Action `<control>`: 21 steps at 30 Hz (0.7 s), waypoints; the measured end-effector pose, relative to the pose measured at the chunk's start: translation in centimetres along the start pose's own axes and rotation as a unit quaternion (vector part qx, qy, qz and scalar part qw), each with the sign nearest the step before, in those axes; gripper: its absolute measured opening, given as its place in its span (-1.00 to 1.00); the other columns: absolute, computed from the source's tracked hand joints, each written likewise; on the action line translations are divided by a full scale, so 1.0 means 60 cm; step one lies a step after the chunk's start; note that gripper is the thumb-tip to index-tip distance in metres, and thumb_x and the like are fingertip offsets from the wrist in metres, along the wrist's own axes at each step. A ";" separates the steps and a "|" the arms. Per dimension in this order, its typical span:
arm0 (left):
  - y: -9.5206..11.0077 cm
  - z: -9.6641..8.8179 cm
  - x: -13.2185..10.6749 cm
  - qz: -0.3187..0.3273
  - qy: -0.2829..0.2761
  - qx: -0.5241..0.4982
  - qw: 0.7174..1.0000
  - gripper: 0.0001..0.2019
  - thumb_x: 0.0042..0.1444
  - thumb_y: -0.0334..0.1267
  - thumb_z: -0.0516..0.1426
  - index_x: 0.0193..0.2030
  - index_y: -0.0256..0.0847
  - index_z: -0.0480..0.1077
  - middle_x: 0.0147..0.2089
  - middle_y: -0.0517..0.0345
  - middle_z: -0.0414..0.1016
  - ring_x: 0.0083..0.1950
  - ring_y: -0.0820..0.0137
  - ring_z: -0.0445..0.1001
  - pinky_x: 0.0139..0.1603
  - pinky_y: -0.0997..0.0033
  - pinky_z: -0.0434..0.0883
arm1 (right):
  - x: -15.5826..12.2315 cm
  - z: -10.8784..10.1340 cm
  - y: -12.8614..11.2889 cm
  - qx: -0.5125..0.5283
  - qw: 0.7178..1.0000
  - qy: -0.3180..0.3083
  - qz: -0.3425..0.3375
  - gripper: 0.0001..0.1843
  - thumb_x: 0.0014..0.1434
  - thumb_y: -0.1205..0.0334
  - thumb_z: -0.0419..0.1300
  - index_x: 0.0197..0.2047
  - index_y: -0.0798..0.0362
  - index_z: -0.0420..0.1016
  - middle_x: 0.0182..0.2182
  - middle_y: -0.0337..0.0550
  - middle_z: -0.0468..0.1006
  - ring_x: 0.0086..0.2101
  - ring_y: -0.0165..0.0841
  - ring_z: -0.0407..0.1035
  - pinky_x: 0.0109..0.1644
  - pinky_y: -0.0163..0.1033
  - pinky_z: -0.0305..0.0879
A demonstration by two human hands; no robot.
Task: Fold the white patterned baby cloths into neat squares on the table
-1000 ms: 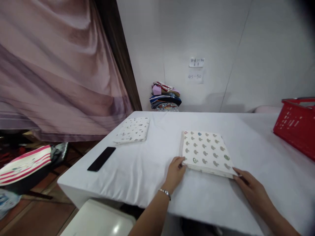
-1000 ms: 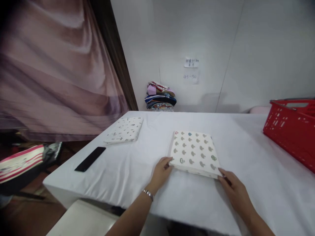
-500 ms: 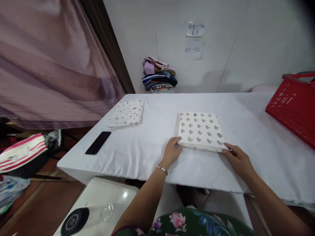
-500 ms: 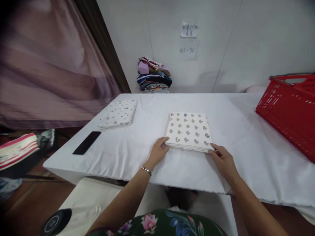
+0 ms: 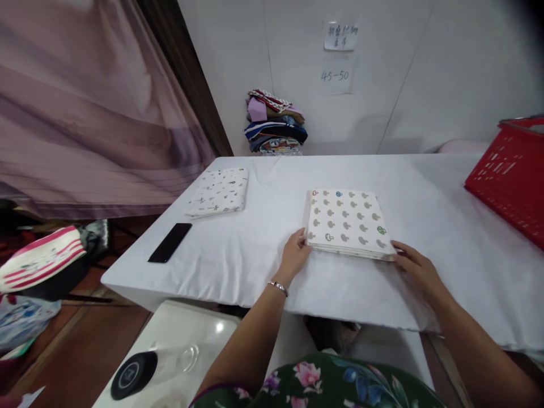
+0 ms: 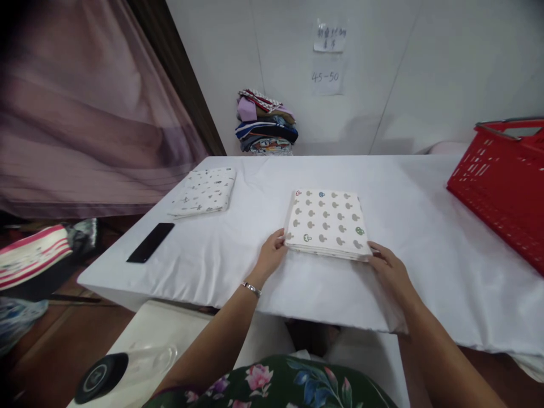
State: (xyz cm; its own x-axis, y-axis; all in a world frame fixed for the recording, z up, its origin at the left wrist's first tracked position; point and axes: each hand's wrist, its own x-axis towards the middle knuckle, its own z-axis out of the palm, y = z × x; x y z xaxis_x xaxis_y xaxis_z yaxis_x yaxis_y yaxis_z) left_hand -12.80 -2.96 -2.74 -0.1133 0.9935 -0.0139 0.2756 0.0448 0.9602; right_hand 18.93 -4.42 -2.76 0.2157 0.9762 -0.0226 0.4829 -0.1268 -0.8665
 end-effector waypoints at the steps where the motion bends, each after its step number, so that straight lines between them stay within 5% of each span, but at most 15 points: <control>1: 0.004 -0.001 0.004 -0.032 -0.009 -0.005 0.999 -0.45 0.01 -0.37 0.12 0.20 -0.17 0.22 0.11 -0.01 0.36 -0.04 0.37 0.42 -0.05 0.40 0.35 | 0.005 -0.001 -0.008 -0.006 1.000 -0.010 0.025 -0.42 0.01 -0.10 0.14 0.07 -0.03 0.40 -0.11 -0.11 0.46 -0.31 -0.32 0.37 -0.27 -0.24 0.32; 5: 0.021 0.006 0.026 -0.103 -0.002 0.024 0.994 -0.50 0.08 -0.12 0.11 0.16 -0.25 0.24 0.04 -0.05 0.42 -0.03 0.31 0.42 -0.05 0.38 0.35 | 0.030 0.009 -0.036 -0.115 0.992 -0.024 0.037 -0.29 -0.06 -0.21 0.16 0.10 0.00 0.36 -0.18 -0.07 0.49 -0.31 -0.25 0.38 -0.24 -0.17 0.30; 8: 0.025 0.028 0.029 -0.117 0.011 0.047 0.992 -0.54 0.07 -0.16 0.12 0.11 -0.25 0.26 -0.05 -0.02 0.46 -0.12 0.34 0.45 -0.12 0.38 0.37 | 0.050 0.005 -0.036 -0.114 0.993 -0.032 0.028 -0.26 -0.13 -0.16 0.21 0.10 0.04 0.37 -0.26 -0.08 0.50 -0.33 -0.25 0.38 -0.26 -0.18 0.29; 11: 0.023 0.059 0.003 -0.121 -0.031 0.026 0.992 -0.48 0.02 -0.18 0.16 0.14 -0.24 0.21 -0.13 0.02 0.49 -0.23 0.37 0.46 -0.24 0.41 0.41 | 0.071 -0.030 -0.010 -0.052 0.999 -0.011 0.013 -0.21 -0.17 -0.12 0.26 0.13 0.04 0.32 -0.25 -0.08 0.49 -0.32 -0.26 0.38 -0.25 -0.20 0.29; 16: 0.026 0.087 -0.051 -0.107 -0.107 -0.021 0.988 -0.30 -0.06 -0.21 0.22 0.23 -0.22 0.08 -0.22 0.07 0.49 -0.30 0.38 0.46 -0.38 0.46 0.42 | 0.102 -0.094 0.045 -0.157 0.987 0.000 0.018 -0.30 -0.11 -0.13 0.21 0.06 0.07 0.38 -0.26 0.03 0.51 -0.30 -0.14 0.41 -0.24 -0.08 0.31; 18: 0.034 0.082 -0.053 -0.139 -0.114 -0.062 0.982 -0.31 -0.04 -0.26 0.20 0.24 -0.23 0.04 -0.17 0.04 0.47 -0.34 0.41 0.46 -0.45 0.48 0.42 | 0.101 -0.097 0.047 -0.232 0.972 0.006 -0.039 -0.35 -0.04 -0.13 0.15 0.05 0.08 0.37 -0.21 0.08 0.50 -0.34 -0.10 0.41 -0.25 -0.01 0.32; 21: 0.046 0.071 -0.036 -0.177 -0.081 -0.111 0.975 -0.36 -0.02 -0.33 0.16 0.22 -0.27 0.07 -0.03 -0.05 0.41 -0.33 0.45 0.45 -0.44 0.50 0.44 | 0.076 -0.069 0.021 -0.310 0.925 0.057 -0.213 -0.48 0.10 -0.07 0.04 0.03 0.08 0.38 -0.06 0.11 0.44 -0.21 -0.04 0.39 -0.14 0.06 0.31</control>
State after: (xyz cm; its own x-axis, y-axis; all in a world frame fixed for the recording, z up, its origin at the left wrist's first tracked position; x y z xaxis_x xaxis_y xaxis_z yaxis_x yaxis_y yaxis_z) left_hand -7.76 -4.56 -1.27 -0.0065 0.9242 -0.3819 0.0317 0.3819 0.9237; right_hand 24.01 -0.88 -1.91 -0.0351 0.9408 0.3371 0.9308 0.1536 -0.3316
